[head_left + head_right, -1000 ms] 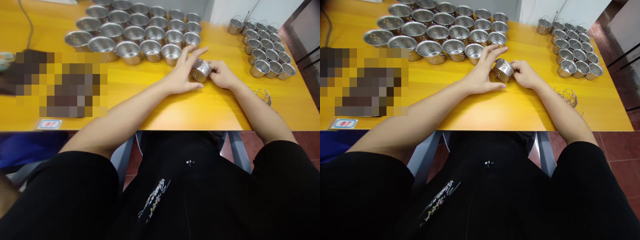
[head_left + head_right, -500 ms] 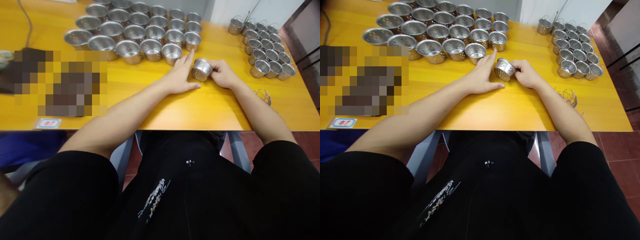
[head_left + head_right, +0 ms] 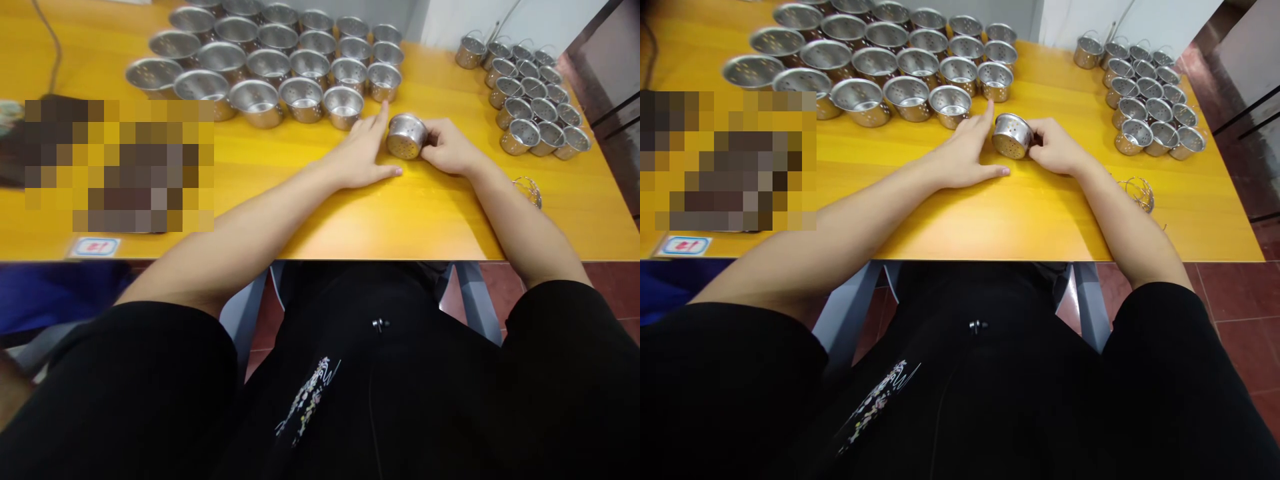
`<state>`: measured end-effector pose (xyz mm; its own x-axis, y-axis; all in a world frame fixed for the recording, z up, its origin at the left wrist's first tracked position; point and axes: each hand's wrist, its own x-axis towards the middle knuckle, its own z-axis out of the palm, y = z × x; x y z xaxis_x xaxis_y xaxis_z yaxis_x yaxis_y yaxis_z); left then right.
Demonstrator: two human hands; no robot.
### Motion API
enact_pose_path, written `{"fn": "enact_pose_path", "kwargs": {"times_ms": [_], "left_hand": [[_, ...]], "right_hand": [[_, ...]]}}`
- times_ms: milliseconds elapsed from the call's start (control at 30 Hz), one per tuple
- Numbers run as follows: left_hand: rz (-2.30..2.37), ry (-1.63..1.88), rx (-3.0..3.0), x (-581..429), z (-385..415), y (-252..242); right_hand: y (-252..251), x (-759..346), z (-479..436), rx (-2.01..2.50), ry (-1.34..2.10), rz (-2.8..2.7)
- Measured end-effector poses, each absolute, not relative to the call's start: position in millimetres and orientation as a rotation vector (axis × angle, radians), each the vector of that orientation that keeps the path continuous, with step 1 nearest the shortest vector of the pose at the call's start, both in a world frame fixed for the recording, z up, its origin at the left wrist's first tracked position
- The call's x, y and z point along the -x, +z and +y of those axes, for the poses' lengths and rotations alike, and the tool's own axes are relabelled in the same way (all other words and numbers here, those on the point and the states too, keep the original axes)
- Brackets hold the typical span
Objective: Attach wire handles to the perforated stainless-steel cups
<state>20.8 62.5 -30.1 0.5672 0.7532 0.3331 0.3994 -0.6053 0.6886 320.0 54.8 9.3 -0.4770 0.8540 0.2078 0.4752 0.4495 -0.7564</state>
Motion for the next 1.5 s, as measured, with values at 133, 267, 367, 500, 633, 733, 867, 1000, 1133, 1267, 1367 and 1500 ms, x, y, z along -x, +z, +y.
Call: {"fn": "enact_pose_path", "kwargs": {"times_ms": [133,267,367,500,633,733,867,1000,1133,1267,1367,1500], "left_hand": [[0.844,0.893,-2.285,-22,43,-9],[0.823,0.9,-2.254,-26,29,7],[0.839,0.926,-2.234,-28,28,9],[0.872,0.93,-2.194,-27,34,7],[0.874,0.926,-2.173,-25,43,1],[0.862,0.96,-2.178,-25,48,-3],[0.884,1.03,-2.105,-23,42,1],[0.957,1.037,-1.977,-23,28,12],[0.932,1.027,-1.951,-27,20,20],[0.907,1.056,-1.963,-27,15,26],[0.887,1.232,-1.997,-22,13,32],[0.788,1.391,-1.918,-20,20,30]], "right_hand": [[17,-322,50,1.097,0.94,-2.099],[30,-324,45,1.05,1.078,-2.031],[41,-324,41,1.031,1.079,-1.964],[50,-317,34,1.097,0.926,-1.898],[48,-314,32,1.133,0.802,-1.951],[46,-317,33,1.171,0.752,-2.004],[51,-319,32,1.208,0.689,-1.953],[62,-316,20,1.242,0.818,-2.01],[69,-310,9,1.304,0.82,-2.082],[73,-307,8,1.397,0.729,-2.045],[77,-311,11,1.429,0.529,-1.896],[80,-321,17,1.59,0.316,-1.8]]}}
